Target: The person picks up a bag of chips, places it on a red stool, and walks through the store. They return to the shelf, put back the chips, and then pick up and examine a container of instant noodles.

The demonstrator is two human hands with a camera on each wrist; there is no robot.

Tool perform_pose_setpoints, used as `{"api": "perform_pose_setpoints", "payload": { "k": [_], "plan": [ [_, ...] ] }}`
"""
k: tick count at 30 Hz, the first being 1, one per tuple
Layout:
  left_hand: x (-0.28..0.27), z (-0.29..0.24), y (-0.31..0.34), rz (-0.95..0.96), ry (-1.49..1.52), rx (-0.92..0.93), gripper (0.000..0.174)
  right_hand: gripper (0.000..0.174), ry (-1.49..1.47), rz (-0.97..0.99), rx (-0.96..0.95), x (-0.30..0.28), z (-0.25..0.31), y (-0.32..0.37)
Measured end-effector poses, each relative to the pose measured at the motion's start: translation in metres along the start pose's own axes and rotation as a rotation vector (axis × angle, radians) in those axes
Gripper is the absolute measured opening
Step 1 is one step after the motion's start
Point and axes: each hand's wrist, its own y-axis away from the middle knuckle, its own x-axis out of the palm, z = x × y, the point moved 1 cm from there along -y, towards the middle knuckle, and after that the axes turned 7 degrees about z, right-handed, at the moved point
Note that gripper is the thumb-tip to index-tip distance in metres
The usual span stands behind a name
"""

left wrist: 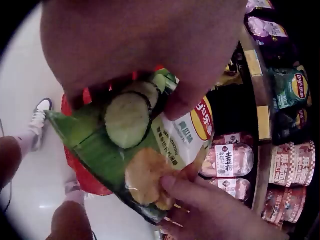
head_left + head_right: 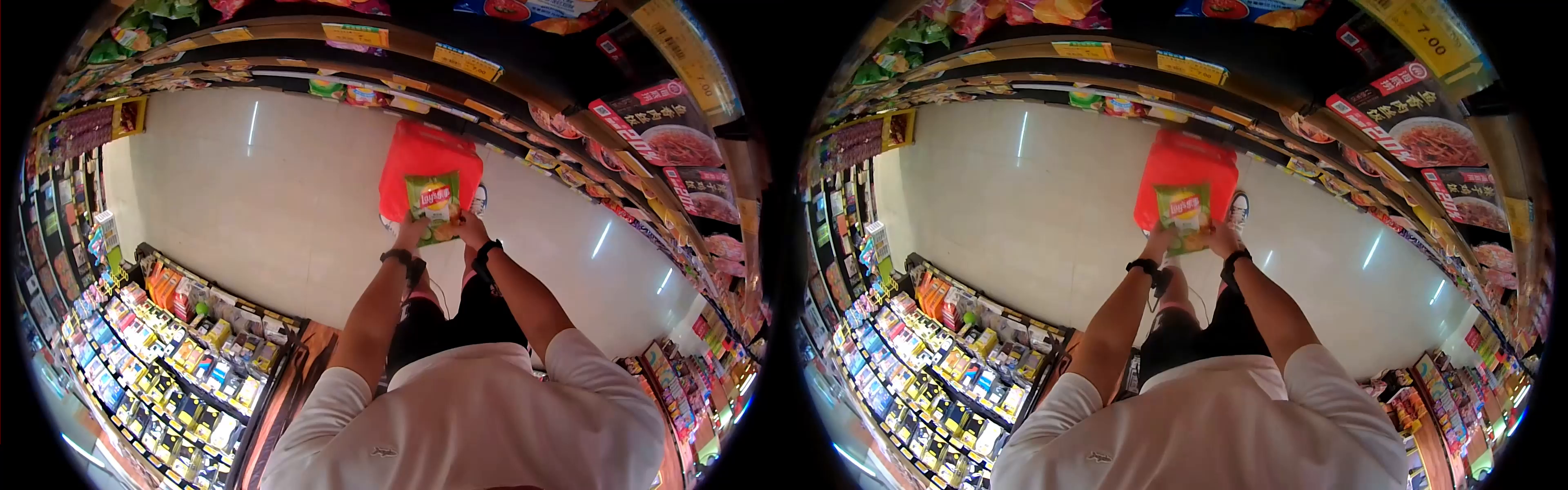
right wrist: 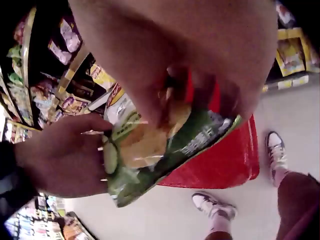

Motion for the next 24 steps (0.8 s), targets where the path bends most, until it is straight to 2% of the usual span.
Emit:
{"api": "perform_pose_setpoints", "payload": {
  "k": [1,2,3,4,5,7,8,9,10,11,12,13,14,15,16,17,18,19,21,23,24],
  "plan": [
    [0.002,0.003,-0.003,0.002,-0.004,-0.009,0.066,0.074,-0.071,-0.015,-0.075,0.001,0.002,0.002],
    [-0.006,0.024,-0.018,-0.054,0.000,0.073,0.082,0.100,0.076,-0.166,-0.179,0.001,0.011,0.012],
    [-0.022,0.051,-0.039,-0.110,0.003,0.159,0.098,0.100,0.069,-0.170,-0.180,0.000,0.004,0.011],
    [-0.060,0.113,-0.083,-0.038,-0.418,0.225,0.126,0.106,0.000,-0.191,-0.211,-0.003,-0.008,0.008],
    [-0.058,0.094,-0.071,-0.038,-0.428,0.233,0.126,0.112,-0.069,-0.214,-0.247,-0.006,-0.011,0.007],
    [-0.035,0.026,-0.017,0.114,-0.304,0.073,0.122,0.112,-0.008,-0.279,-0.302,-0.021,0.019,0.044],
    [-0.029,0.002,0.002,0.119,-0.319,0.090,0.122,0.112,0.007,-0.244,-0.187,-0.030,0.028,0.060],
    [-0.023,-0.019,0.019,0.163,-0.197,0.038,0.116,0.113,0.021,-0.212,-0.076,-0.039,0.034,0.073],
    [-0.018,-0.033,0.035,0.209,-0.078,-0.016,0.109,0.101,0.037,-0.256,-0.113,-0.044,0.033,0.082],
    [-0.015,-0.042,0.046,0.152,-0.205,0.041,0.090,0.101,0.031,-0.282,-0.140,-0.052,0.035,0.092],
    [-0.014,-0.050,0.055,0.095,-0.333,0.110,0.072,0.093,-0.024,-0.198,-0.132,-0.061,0.040,0.099],
    [-0.023,-0.028,0.047,-0.095,-0.364,0.253,0.052,0.085,-0.076,-0.114,-0.128,-0.070,0.044,0.107],
    [-0.041,-0.028,0.039,0.099,-0.435,0.242,0.035,0.076,-0.063,-0.117,-0.154,-0.077,0.045,0.115],
    [-0.036,-0.067,0.068,0.354,-0.453,0.114,0.030,0.067,-0.049,-0.121,-0.181,-0.082,0.045,0.120],
    [-0.056,-0.040,0.046,0.274,-0.371,0.083,0.083,0.064,-0.010,-0.125,-0.209,-0.090,0.048,0.125],
    [-0.041,-0.059,0.079,0.212,-0.544,0.224,0.085,0.061,0.032,-0.127,-0.233,-0.096,0.051,0.128],
    [-0.044,-0.069,0.088,0.258,-0.726,0.192,0.082,0.061,0.032,-0.154,-0.269,-0.100,0.054,0.133],
    [-0.008,-0.105,0.131,0.080,-0.365,-0.027,0.085,0.060,0.021,-0.211,-0.292,-0.103,0.055,0.138],
    [0.003,-0.123,0.146,0.144,-0.300,-0.066,0.069,0.058,0.008,-0.285,-0.334,-0.114,0.072,0.147],
    [0.009,-0.134,0.158,0.178,-0.290,0.006,0.069,0.058,-0.022,-0.286,-0.349,-0.122,0.085,0.162],
    [0.012,-0.140,0.162,0.207,-0.265,0.055,0.068,0.052,-0.092,-0.277,-0.363,-0.124,0.089,0.167]
  ]
}}
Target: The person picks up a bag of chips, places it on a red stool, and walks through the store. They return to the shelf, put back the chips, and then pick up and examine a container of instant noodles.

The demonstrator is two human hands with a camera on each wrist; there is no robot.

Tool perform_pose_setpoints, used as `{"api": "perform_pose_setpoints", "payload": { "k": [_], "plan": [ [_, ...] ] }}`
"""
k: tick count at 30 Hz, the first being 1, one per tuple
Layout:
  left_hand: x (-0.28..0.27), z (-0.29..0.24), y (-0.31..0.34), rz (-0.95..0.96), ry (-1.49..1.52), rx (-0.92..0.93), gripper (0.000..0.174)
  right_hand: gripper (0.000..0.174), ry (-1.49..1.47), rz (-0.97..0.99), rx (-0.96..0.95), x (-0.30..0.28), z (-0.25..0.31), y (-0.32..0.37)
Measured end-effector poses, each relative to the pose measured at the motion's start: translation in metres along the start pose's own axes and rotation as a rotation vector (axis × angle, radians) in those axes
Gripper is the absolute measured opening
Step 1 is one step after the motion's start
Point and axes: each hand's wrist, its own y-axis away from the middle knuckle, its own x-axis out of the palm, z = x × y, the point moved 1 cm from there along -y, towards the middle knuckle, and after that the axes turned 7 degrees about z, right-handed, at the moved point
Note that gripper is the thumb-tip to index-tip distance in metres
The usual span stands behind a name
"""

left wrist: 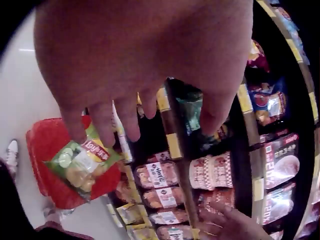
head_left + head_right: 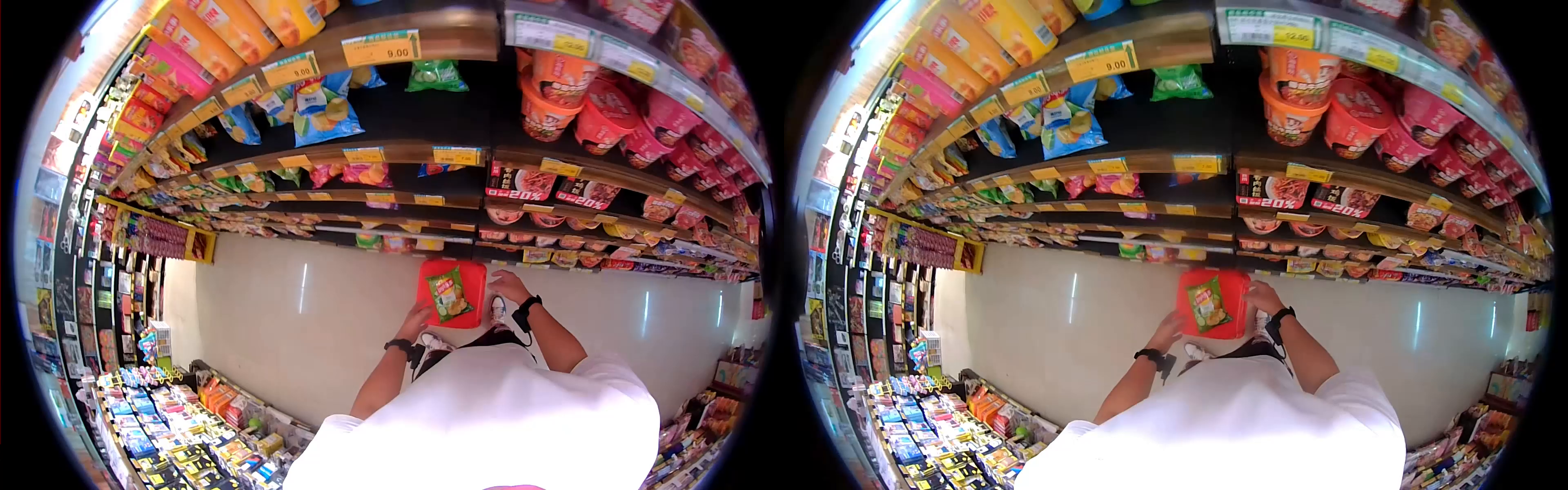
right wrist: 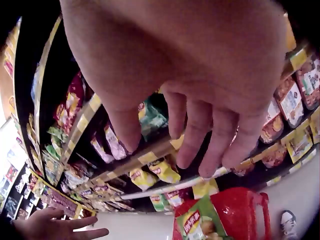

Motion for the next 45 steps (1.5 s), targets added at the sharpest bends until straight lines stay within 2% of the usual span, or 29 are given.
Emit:
{"api": "perform_pose_setpoints", "payload": {
  "k": [1,3,4,6,8,10,12,13,15,17,19,21,23,24,26,28,29,30,31,32,33,35,36,38,39,40,43,45],
  "plan": [
    [0.002,-0.006,0.002,0.003,-0.008,0.012,0.068,0.052,0.001,-0.008,-0.012,-0.002,0.006,0.001],
    [0.002,-0.024,0.000,0.041,-0.031,0.185,0.070,0.051,-0.050,-0.027,-0.163,-0.003,0.012,-0.007],
    [0.001,-0.031,-0.001,0.044,-0.040,0.193,0.070,0.051,-0.051,-0.034,-0.172,-0.006,0.012,-0.008],
    [0.007,-0.057,0.005,0.042,-0.057,0.262,0.070,0.049,-0.267,0.005,-0.220,-0.010,0.046,0.007],
    [0.020,-0.085,0.019,0.023,-0.085,0.295,0.072,0.047,-0.188,-0.022,-0.190,-0.019,0.088,0.025],
    [0.027,-0.111,0.026,0.001,-0.113,0.328,0.076,0.045,-0.110,-0.048,-0.161,-0.024,0.106,0.026],
    [0.032,-0.138,0.030,0.063,-0.174,0.489,0.070,0.047,-0.235,-0.118,-0.385,-0.027,0.119,0.022],
    [0.036,-0.153,0.032,0.064,-0.181,0.494,0.070,0.047,-0.237,-0.122,-0.393,-0.029,0.126,0.020],
    [0.048,-0.188,0.041,0.080,-0.215,0.652,0.063,0.043,-0.412,-0.035,-0.475,-0.037,0.159,0.028],
    [0.051,-0.219,0.040,0.111,-0.167,0.617,0.060,0.039,-0.308,-0.051,-0.442,-0.051,0.193,0.036],
    [0.074,-0.260,0.062,0.107,-0.271,0.813,0.058,0.037,-0.294,-0.050,-0.586,-0.060,0.224,0.041],
    [0.084,-0.298,0.066,0.119,-0.281,0.843,0.056,0.033,-0.204,-0.108,-0.577,-0.070,0.275,0.061],
    [0.102,-0.341,0.084,0.091,-0.355,0.959,0.055,0.033,-0.151,-0.176,-0.759,-0.086,0.303,0.054],
    [0.108,-0.361,0.086,0.070,-0.399,1.031,0.055,0.033,-0.152,-0.180,-0.760,-0.092,0.321,0.054],
    [0.117,-0.404,0.086,0.051,-0.444,1.109,0.055,0.039,-0.164,-0.367,-0.952,-0.108,0.363,0.061],
    [0.125,-0.445,0.084,0.076,-0.516,1.218,0.057,0.040,-0.118,-0.429,-0.934,-0.120,0.400,0.063],
    [0.130,-0.461,0.085,0.077,-0.518,1.223,0.057,0.042,-0.075,-0.487,-0.908,-0.123,0.416,0.063],
    [0.135,-0.476,0.084,0.067,-0.431,1.097,0.059,0.042,-0.075,-0.490,-0.914,-0.125,0.431,0.062],
    [0.139,-0.489,0.084,0.057,-0.347,0.972,0.061,0.042,-0.215,-0.411,-0.849,-0.125,0.446,0.061],
    [0.139,-0.499,0.076,0.101,-0.348,0.924,0.067,0.043,-0.352,-0.330,-0.781,-0.128,0.458,0.057],
    [0.139,-0.509,0.064,0.103,-0.352,0.929,0.067,0.043,-0.351,-0.332,-0.787,-0.133,0.466,0.050],
    [0.139,-0.528,0.041,0.091,-0.343,0.805,0.074,0.052,-0.504,-0.097,-0.690,-0.141,0.479,0.031],
    [0.142,-0.533,0.037,0.092,-0.350,0.813,0.074,0.053,-0.524,-0.087,-0.624,-0.145,0.484,0.015],
    [0.150,-0.548,0.032,-0.044,-0.454,0.737,0.082,0.053,-0.520,-0.076,-0.706,-0.160,0.479,-0.038],
    [0.151,-0.552,0.029,-0.042,-0.465,0.753,0.082,0.054,-0.514,-0.063,-0.775,-0.167,0.477,-0.074],
    [0.150,-0.553,0.024,-0.067,-0.477,0.756,0.085,0.053,-0.497,-0.288,-0.705,-0.173,0.472,-0.123],
    [0.141,-0.564,0.000,-0.045,-0.561,0.839,0.091,0.054,-0.412,-0.324,-0.827,-0.165,0.479,-0.104],
    [0.145,-0.557,0.008,-0.018,-0.636,0.737,0.092,0.057,-0.296,-0.349,-0.879,-0.169,0.480,-0.100]
  ]
}}
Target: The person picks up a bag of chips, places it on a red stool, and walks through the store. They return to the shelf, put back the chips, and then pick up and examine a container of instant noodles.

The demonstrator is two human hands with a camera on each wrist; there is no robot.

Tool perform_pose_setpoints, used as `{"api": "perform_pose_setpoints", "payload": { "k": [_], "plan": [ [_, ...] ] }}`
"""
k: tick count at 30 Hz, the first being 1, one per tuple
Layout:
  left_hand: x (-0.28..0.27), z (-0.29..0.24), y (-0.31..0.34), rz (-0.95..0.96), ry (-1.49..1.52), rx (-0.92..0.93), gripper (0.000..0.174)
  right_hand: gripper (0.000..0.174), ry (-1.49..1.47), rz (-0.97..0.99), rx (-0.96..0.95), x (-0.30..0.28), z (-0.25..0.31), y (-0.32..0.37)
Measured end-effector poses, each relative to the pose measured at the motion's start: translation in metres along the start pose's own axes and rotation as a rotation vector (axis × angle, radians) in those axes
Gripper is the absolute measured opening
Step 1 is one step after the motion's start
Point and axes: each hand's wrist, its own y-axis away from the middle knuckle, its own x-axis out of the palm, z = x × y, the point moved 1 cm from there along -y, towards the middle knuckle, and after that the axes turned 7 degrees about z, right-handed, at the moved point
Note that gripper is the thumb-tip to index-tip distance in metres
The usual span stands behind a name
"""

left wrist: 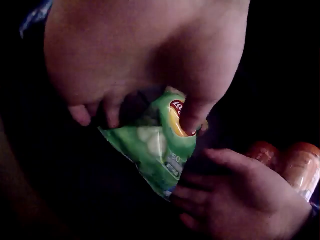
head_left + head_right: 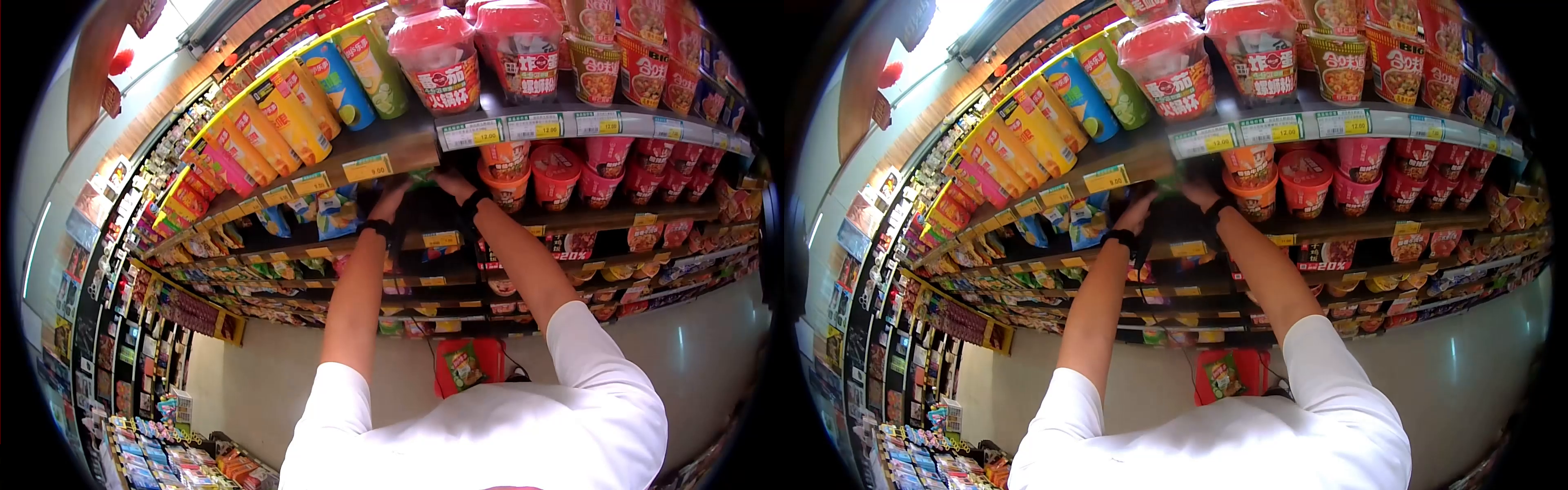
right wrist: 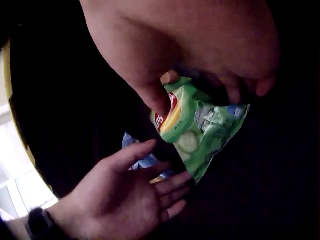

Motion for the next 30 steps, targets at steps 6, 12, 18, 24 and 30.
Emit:
{"api": "perform_pose_setpoints", "payload": {
  "k": [6,12,18,24,30],
  "plan": [
    [-0.014,-0.009,0.020,0.017,0.085,-0.026,0.079,0.053,-0.111,0.265,0.276,-0.007,0.025,0.027],
    [-0.004,-0.015,0.094,0.106,0.532,-0.029,0.063,0.044,-0.022,0.367,0.367,0.008,0.085,0.095],
    [0.037,0.010,0.187,0.175,0.506,0.083,0.061,0.075,0.025,0.543,0.168,0.028,0.081,0.187],
    [0.100,0.095,0.262,0.065,0.773,-0.017,0.066,0.094,0.062,0.656,0.315,0.042,0.046,0.271],
    [0.149,0.190,0.310,0.020,0.829,-0.098,0.065,0.076,0.112,0.821,0.647,0.045,-0.018,0.332]
  ]
}}
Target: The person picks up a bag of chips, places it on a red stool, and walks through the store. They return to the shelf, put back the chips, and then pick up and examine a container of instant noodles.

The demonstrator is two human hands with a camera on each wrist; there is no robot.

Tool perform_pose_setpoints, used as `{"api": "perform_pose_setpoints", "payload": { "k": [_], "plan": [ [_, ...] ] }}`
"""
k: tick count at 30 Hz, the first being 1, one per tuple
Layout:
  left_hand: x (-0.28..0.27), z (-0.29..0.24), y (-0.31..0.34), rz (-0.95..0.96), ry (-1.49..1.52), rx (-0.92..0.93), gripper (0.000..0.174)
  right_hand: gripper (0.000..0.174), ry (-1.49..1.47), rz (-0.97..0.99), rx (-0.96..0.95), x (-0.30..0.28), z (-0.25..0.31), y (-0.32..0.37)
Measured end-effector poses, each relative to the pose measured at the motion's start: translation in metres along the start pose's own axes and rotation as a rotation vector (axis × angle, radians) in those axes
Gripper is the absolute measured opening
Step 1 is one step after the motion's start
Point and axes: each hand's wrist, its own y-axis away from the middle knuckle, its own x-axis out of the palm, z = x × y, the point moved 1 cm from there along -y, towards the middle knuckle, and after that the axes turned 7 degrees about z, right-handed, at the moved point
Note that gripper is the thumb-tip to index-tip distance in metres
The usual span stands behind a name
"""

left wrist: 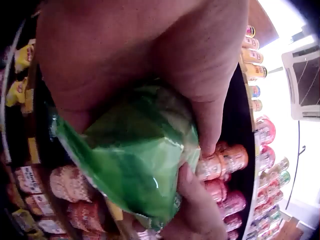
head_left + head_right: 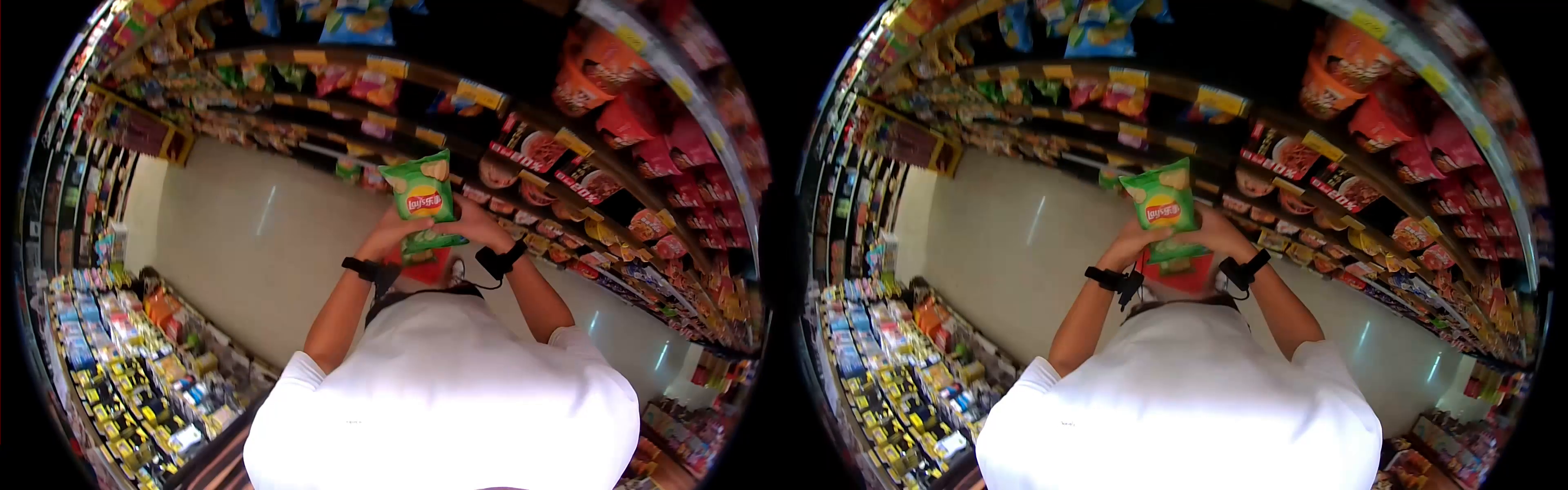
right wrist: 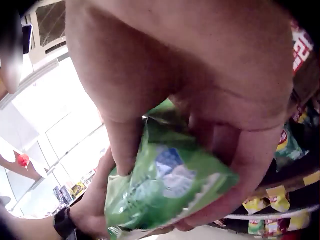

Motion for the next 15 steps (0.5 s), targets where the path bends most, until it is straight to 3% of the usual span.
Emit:
{"api": "perform_pose_setpoints", "payload": {
  "k": [3,7,9,11,13,15],
  "plan": [
    [-0.004,0.034,0.026,-0.173,-0.056,-0.084,0.065,0.079,-0.102,0.045,-0.093,0.022,-0.022,0.000],
    [-0.018,0.073,0.053,-0.209,0.018,-0.213,0.063,0.080,0.003,0.113,0.111,0.056,-0.116,-0.013],
    [-0.030,0.110,0.065,-0.229,0.323,-0.343,0.062,0.080,-0.003,0.119,0.129,0.073,-0.137,-0.012],
    [-0.045,0.159,0.070,-0.279,0.389,-0.356,0.061,0.080,-0.008,0.119,0.138,0.082,-0.148,-0.018],
    [-0.046,0.191,0.076,-0.331,0.458,-0.372,0.061,0.079,0.153,0.090,0.329,0.086,-0.148,-0.021],
    [-0.049,0.210,0.073,-0.459,0.471,-0.341,0.062,0.077,0.134,0.040,0.246,0.093,-0.186,-0.032]
  ]
}}
